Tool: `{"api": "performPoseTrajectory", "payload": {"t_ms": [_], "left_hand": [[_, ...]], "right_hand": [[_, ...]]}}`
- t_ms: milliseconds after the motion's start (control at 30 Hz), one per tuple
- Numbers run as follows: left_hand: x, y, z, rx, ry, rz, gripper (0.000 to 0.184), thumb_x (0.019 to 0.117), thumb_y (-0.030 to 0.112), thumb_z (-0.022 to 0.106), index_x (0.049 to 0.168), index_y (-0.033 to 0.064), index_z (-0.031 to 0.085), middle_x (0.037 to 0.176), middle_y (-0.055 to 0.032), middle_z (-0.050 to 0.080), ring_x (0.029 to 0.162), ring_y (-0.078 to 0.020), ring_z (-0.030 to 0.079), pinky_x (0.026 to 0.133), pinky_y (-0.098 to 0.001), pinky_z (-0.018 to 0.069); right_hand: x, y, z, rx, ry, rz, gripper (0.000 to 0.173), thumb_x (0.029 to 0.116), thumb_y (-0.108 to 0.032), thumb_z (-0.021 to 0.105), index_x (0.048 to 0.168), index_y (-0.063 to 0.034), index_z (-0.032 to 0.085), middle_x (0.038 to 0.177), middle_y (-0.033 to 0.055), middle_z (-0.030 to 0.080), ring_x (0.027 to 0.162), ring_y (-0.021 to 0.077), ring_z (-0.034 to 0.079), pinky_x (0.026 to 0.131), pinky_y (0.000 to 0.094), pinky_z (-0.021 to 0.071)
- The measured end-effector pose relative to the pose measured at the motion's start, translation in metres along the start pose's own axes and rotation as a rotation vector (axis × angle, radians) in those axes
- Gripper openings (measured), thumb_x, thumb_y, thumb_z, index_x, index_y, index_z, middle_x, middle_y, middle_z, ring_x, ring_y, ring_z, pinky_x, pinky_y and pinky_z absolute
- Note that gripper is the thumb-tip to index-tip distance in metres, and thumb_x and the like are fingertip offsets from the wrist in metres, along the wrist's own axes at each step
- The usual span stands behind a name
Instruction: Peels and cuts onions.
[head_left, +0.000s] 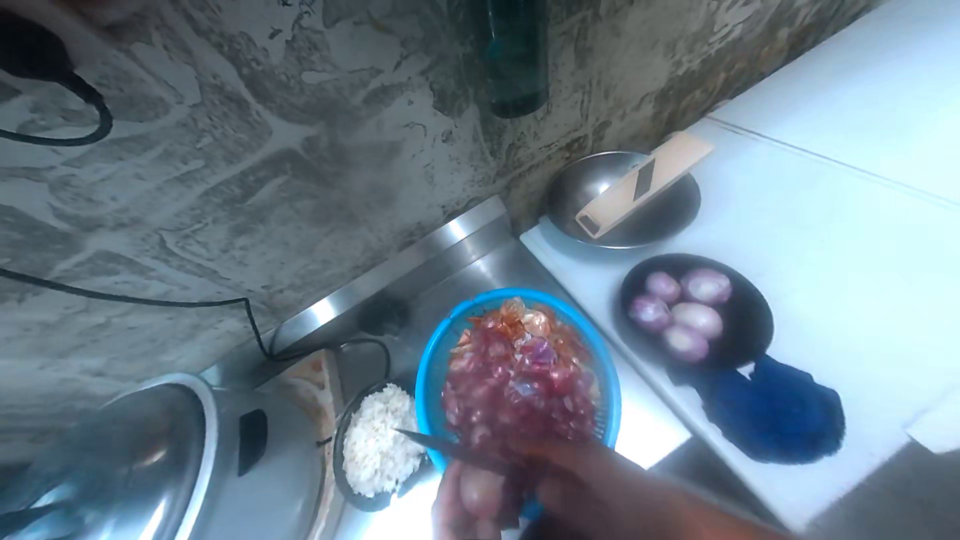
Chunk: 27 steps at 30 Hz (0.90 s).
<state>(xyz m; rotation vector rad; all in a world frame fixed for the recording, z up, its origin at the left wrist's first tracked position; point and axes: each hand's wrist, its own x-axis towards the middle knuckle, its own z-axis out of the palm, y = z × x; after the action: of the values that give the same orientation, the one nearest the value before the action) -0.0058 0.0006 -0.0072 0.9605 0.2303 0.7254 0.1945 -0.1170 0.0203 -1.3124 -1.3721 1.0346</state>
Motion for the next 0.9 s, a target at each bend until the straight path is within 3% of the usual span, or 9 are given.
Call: {"api": "performPoseTrajectory", "payload": {"t_ms": [100, 200, 267, 367, 433, 567, 633, 767, 900], "left_hand": [[0.001, -0.001, -0.001, 0.013, -0.001, 0.011, 0.057, 0.0897, 0.018, 0.075, 0.144, 0.02, 0.057, 0.134, -0.0041, 0.066, 0.118, -0.0156, 0.065, 0.1, -0.0376, 0.053], [0.001, 0.001, -0.001, 0.046, -0.009, 0.018, 0.055, 0.0895, 0.019, 0.074, 0.142, 0.019, 0.059, 0.133, -0.0051, 0.066, 0.118, -0.016, 0.065, 0.1, -0.0367, 0.0531], [-0.001, 0.002, 0.0, 0.068, -0.043, 0.012, 0.056, 0.0889, 0.023, 0.074, 0.143, 0.0203, 0.058, 0.138, -0.0062, 0.063, 0.122, -0.0183, 0.062, 0.102, -0.0372, 0.0512], [0.0, 0.003, 0.002, 0.036, -0.057, -0.001, 0.06, 0.0902, 0.027, 0.073, 0.146, 0.0187, 0.054, 0.141, -0.0103, 0.06, 0.124, -0.0228, 0.06, 0.102, -0.0407, 0.0504], [0.001, 0.002, 0.001, -0.018, -0.042, -0.002, 0.057, 0.0911, 0.022, 0.073, 0.145, 0.0178, 0.054, 0.138, -0.0089, 0.062, 0.123, -0.021, 0.062, 0.103, -0.0407, 0.0509], [0.003, -0.001, 0.003, -0.071, -0.007, -0.012, 0.053, 0.0895, 0.016, 0.075, 0.141, 0.0172, 0.059, 0.133, -0.0075, 0.066, 0.118, -0.0189, 0.064, 0.101, -0.0401, 0.0524], [0.001, -0.001, 0.002, -0.04, -0.053, -0.015, 0.054, 0.0892, 0.017, 0.075, 0.141, 0.0179, 0.059, 0.133, -0.0058, 0.066, 0.116, -0.0168, 0.065, 0.099, -0.0379, 0.0537], [-0.001, 0.002, 0.001, 0.013, -0.119, -0.026, 0.055, 0.0906, 0.022, 0.073, 0.144, 0.02, 0.058, 0.135, -0.0032, 0.065, 0.119, -0.015, 0.064, 0.103, -0.0371, 0.0512], [0.001, -0.003, 0.004, -0.143, -0.07, -0.037, 0.058, 0.0953, 0.027, 0.067, 0.15, 0.0212, 0.048, 0.149, -0.0125, 0.053, 0.13, -0.0268, 0.057, 0.106, -0.0455, 0.0479]], "right_hand": [[0.002, 0.0, -0.001, 0.06, 0.002, -0.007, 0.05, 0.1094, -0.043, 0.041, 0.147, -0.0117, 0.053, 0.113, 0.0106, 0.069, 0.09, 0.0127, 0.067, 0.083, 0.0356, 0.0565], [0.004, 0.002, -0.001, 0.12, 0.07, 0.012, 0.044, 0.1099, -0.04, 0.04, 0.138, -0.0122, 0.059, 0.095, 0.0056, 0.066, 0.07, 0.0095, 0.059, 0.065, 0.0307, 0.0535], [0.006, 0.007, -0.007, 0.165, 0.104, 0.086, 0.041, 0.1102, -0.038, 0.039, 0.135, -0.0127, 0.06, 0.091, 0.0034, 0.065, 0.063, 0.0089, 0.056, 0.057, 0.029, 0.0515], [0.003, 0.006, -0.013, 0.118, 0.071, 0.13, 0.044, 0.1092, -0.04, 0.04, 0.142, -0.0151, 0.055, 0.101, 0.0044, 0.066, 0.07, 0.0091, 0.06, 0.064, 0.0304, 0.054], [-0.002, 0.002, -0.008, 0.066, 0.044, 0.048, 0.055, 0.1082, -0.046, 0.041, 0.152, -0.0139, 0.047, 0.118, 0.0088, 0.068, 0.088, 0.0112, 0.066, 0.082, 0.036, 0.0573], [-0.006, -0.007, -0.003, -0.065, -0.008, -0.071, 0.067, 0.1077, -0.046, 0.043, 0.16, -0.0072, 0.03, 0.116, 0.017, 0.069, 0.092, 0.021, 0.069, 0.087, 0.0468, 0.0575], [-0.006, -0.01, -0.003, -0.104, -0.031, -0.044, 0.062, 0.1084, -0.044, 0.042, 0.158, -0.0068, 0.035, 0.119, 0.0181, 0.069, 0.098, 0.0244, 0.07, 0.091, 0.0495, 0.0564], [-0.003, -0.008, -0.005, -0.011, 0.019, -0.029, 0.046, 0.1095, -0.04, 0.041, 0.139, -0.0085, 0.058, 0.098, 0.0106, 0.069, 0.08, 0.0151, 0.066, 0.075, 0.0376, 0.0572], [-0.003, -0.008, -0.005, 0.062, 0.03, -0.021, 0.045, 0.1094, -0.042, 0.041, 0.136, -0.0111, 0.06, 0.086, 0.0051, 0.064, 0.066, 0.0101, 0.057, 0.062, 0.0321, 0.0524]]}}
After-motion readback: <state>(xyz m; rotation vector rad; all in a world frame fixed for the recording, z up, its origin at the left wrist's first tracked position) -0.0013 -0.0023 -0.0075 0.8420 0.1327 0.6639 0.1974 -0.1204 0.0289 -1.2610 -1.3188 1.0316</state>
